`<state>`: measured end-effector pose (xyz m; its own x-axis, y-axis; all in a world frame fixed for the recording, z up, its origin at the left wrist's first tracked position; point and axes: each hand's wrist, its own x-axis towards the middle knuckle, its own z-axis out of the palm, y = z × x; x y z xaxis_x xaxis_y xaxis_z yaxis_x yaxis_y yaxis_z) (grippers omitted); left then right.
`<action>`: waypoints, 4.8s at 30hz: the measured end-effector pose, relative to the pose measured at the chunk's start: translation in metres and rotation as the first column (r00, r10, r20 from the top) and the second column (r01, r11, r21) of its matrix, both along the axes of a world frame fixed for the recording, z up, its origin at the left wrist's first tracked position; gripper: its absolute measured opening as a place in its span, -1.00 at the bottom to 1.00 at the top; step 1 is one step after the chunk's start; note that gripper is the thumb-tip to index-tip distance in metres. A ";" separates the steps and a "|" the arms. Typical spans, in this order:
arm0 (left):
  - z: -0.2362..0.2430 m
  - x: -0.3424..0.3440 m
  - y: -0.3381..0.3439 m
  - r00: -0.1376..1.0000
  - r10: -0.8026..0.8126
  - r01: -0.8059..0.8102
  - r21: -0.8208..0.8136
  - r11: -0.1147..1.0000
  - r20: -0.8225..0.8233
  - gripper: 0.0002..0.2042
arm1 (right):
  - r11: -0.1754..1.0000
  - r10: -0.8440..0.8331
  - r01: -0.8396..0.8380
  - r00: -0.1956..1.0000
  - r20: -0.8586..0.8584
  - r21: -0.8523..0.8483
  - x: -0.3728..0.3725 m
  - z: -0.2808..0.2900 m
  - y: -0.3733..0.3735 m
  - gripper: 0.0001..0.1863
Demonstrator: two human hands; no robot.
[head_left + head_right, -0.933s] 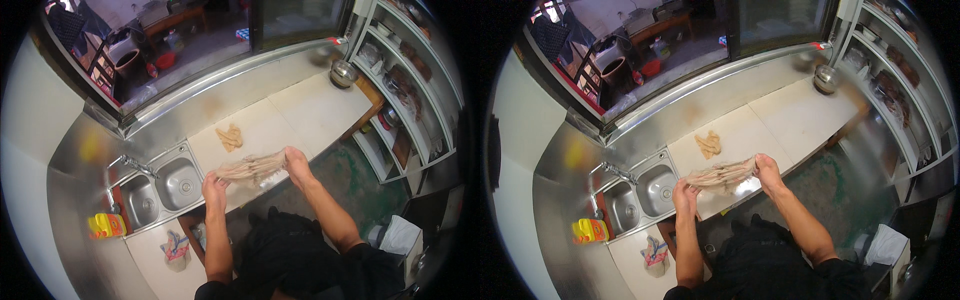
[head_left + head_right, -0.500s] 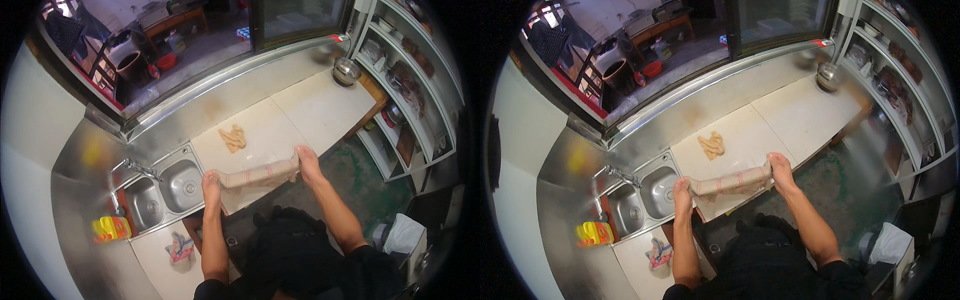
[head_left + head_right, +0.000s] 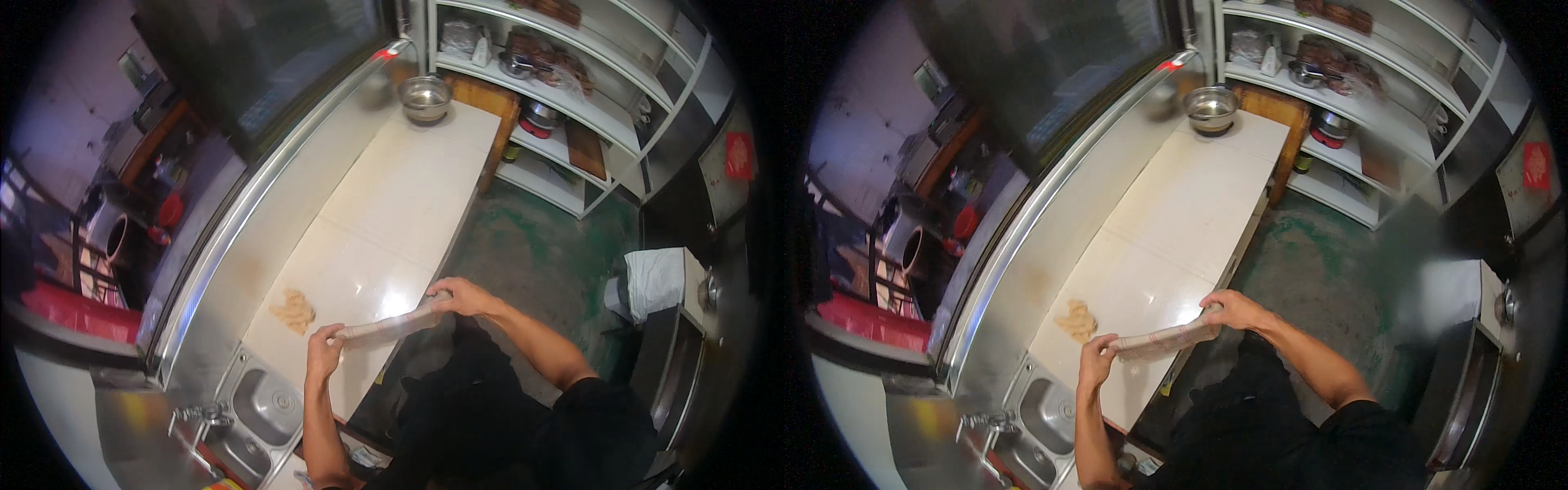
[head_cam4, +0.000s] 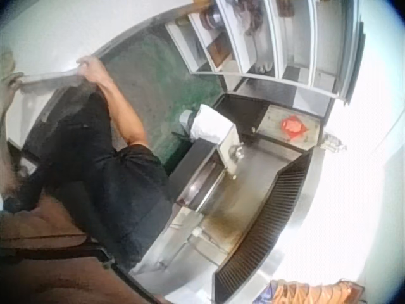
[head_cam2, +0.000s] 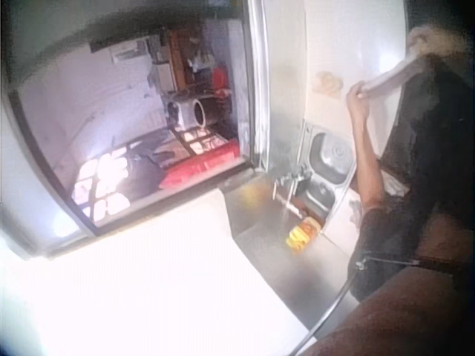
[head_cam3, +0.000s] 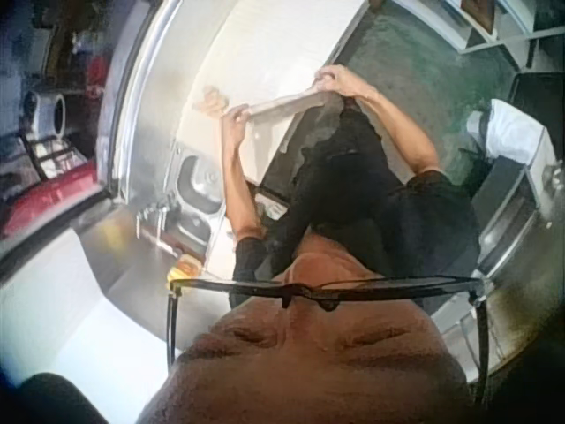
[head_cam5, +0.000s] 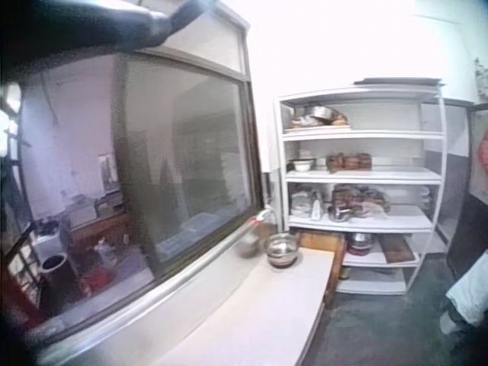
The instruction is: The person cleans a kitchen sink and countertop using a yellow bottle of liquid soap and a cloth. They apply soap to the cloth, scrub the sink basin and faucet, and wipe the surrounding counter area. The person rinses the cloth under running water multiple times and wrings it out before continuing to wipe the surfaces.
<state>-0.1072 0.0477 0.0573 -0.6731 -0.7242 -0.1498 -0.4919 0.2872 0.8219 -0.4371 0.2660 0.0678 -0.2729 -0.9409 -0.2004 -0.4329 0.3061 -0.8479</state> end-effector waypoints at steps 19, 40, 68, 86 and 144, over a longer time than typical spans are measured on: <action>-0.027 -0.630 -0.123 0.964 -0.215 0.118 -0.477 0.871 -0.154 -0.88 | 0.857 -0.500 0.380 0.778 -0.381 -0.349 -0.513 -0.022 -0.062 -0.82; -0.150 -0.588 -0.047 0.969 0.013 0.044 -0.221 0.974 0.247 -0.44 | 0.784 -0.536 0.619 0.637 -0.554 -0.047 -0.544 -0.267 -0.339 -0.01; -0.095 -0.383 0.061 0.787 0.255 -0.197 -0.164 0.967 0.561 -0.34 | 0.942 -0.335 0.270 0.750 -0.570 -0.198 -0.544 -0.257 -0.276 -0.28; -0.090 -0.250 0.075 0.610 0.346 -0.378 -0.122 0.918 0.713 -0.34 | 0.938 0.237 -0.329 0.841 -0.486 -0.112 -0.308 -0.250 -0.229 -0.06; -0.119 -0.259 -0.016 0.598 0.420 -0.497 -0.095 0.862 0.683 -0.46 | 0.976 -0.187 -0.010 0.463 -0.866 -0.216 -0.466 -0.264 -0.493 -0.51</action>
<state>-0.3661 0.0315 -0.0621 0.0517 -0.8651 -0.4989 -0.9537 -0.1909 0.2322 -0.9030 -0.2274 -0.1960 -0.2946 -0.8893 0.3497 -0.9550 0.2877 -0.0727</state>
